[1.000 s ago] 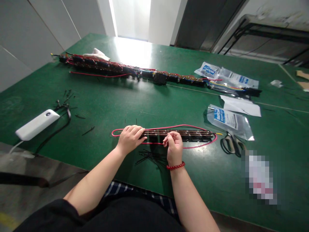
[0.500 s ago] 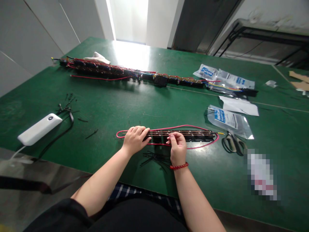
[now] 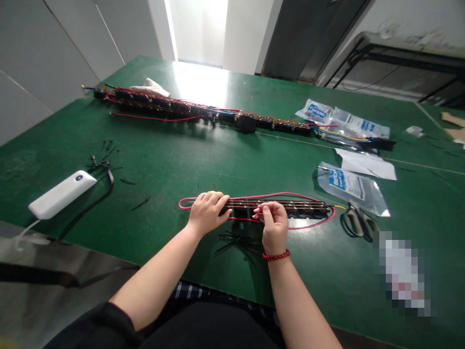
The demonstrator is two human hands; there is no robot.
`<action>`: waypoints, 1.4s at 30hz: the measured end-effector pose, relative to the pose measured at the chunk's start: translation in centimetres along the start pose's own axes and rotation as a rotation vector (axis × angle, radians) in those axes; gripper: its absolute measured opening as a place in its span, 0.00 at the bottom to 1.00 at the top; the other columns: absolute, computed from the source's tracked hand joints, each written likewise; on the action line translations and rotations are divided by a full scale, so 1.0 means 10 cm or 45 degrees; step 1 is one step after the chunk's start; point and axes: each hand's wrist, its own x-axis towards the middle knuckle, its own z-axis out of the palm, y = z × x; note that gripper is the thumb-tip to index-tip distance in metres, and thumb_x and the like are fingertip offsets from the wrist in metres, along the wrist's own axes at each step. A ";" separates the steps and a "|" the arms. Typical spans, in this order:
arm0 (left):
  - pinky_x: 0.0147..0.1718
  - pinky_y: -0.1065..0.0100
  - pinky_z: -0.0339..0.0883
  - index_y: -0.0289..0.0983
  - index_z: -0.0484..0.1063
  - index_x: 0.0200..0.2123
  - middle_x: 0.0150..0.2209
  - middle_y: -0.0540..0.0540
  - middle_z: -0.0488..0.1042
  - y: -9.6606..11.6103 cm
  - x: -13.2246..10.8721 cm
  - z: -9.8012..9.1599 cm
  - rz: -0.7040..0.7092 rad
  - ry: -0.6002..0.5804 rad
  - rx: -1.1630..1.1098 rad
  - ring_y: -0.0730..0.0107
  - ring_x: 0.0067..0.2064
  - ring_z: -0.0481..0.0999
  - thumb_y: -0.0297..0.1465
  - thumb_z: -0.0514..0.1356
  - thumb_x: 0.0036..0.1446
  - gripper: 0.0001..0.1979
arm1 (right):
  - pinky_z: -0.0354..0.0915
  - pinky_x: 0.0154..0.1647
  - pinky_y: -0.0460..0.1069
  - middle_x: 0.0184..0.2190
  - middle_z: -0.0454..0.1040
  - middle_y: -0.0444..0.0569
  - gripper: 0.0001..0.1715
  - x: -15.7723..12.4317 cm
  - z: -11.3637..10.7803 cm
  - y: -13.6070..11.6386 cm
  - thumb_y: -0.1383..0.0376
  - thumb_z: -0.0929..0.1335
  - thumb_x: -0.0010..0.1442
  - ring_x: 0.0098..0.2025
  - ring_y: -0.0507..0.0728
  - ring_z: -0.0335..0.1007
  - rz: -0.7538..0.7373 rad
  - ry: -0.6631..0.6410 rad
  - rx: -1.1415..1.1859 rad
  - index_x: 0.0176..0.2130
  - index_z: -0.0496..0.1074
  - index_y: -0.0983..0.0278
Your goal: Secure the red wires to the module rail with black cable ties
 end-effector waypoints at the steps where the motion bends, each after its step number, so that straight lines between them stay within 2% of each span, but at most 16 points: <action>1: 0.46 0.58 0.66 0.40 0.73 0.51 0.45 0.43 0.77 0.00 0.00 0.00 0.000 -0.002 -0.002 0.58 0.47 0.75 0.41 0.58 0.62 0.17 | 0.73 0.30 0.47 0.33 0.73 0.43 0.07 0.01 0.02 -0.03 0.59 0.69 0.62 0.31 0.51 0.73 -0.010 -0.034 0.009 0.38 0.70 0.61; 6: 0.46 0.58 0.66 0.40 0.72 0.51 0.45 0.44 0.77 0.00 0.00 0.01 -0.007 0.010 -0.008 0.59 0.47 0.74 0.41 0.59 0.61 0.18 | 0.72 0.33 0.47 0.32 0.75 0.43 0.05 0.05 0.09 -0.07 0.62 0.70 0.61 0.30 0.50 0.73 -0.092 -0.156 -0.043 0.36 0.73 0.61; 9: 0.46 0.58 0.66 0.40 0.72 0.51 0.46 0.44 0.77 0.00 0.00 0.02 -0.013 0.013 -0.010 0.59 0.47 0.74 0.41 0.58 0.61 0.18 | 0.72 0.32 0.48 0.33 0.75 0.43 0.05 0.04 0.08 -0.01 0.62 0.70 0.61 0.29 0.50 0.73 -0.080 -0.122 -0.090 0.37 0.73 0.61; 13: 0.46 0.58 0.66 0.40 0.73 0.50 0.46 0.44 0.77 0.00 0.00 0.02 -0.015 0.004 -0.017 0.59 0.47 0.74 0.41 0.58 0.61 0.17 | 0.75 0.33 0.49 0.32 0.75 0.44 0.07 0.04 0.03 0.05 0.60 0.70 0.60 0.32 0.53 0.75 -0.020 -0.059 -0.039 0.37 0.72 0.62; 17: 0.46 0.58 0.66 0.40 0.73 0.50 0.45 0.44 0.77 0.00 0.00 0.01 -0.016 -0.001 -0.013 0.59 0.47 0.74 0.41 0.59 0.61 0.17 | 0.74 0.31 0.48 0.30 0.75 0.43 0.07 0.06 0.03 0.06 0.60 0.70 0.60 0.30 0.52 0.74 -0.003 -0.041 -0.014 0.37 0.72 0.62; 32: 0.46 0.58 0.66 0.41 0.73 0.49 0.45 0.44 0.77 0.01 0.00 0.01 -0.026 0.010 -0.004 0.59 0.47 0.74 0.42 0.59 0.61 0.17 | 0.70 0.28 0.46 0.27 0.73 0.41 0.06 0.06 0.04 0.06 0.61 0.70 0.59 0.25 0.49 0.70 0.017 -0.081 -0.054 0.36 0.71 0.61; 42: 0.47 0.57 0.65 0.41 0.73 0.50 0.46 0.44 0.77 -0.01 -0.01 0.02 -0.024 -0.003 -0.004 0.58 0.48 0.74 0.42 0.58 0.62 0.18 | 0.69 0.30 0.48 0.30 0.73 0.44 0.08 0.02 0.01 0.10 0.59 0.69 0.61 0.30 0.52 0.71 -0.106 -0.130 -0.344 0.37 0.72 0.61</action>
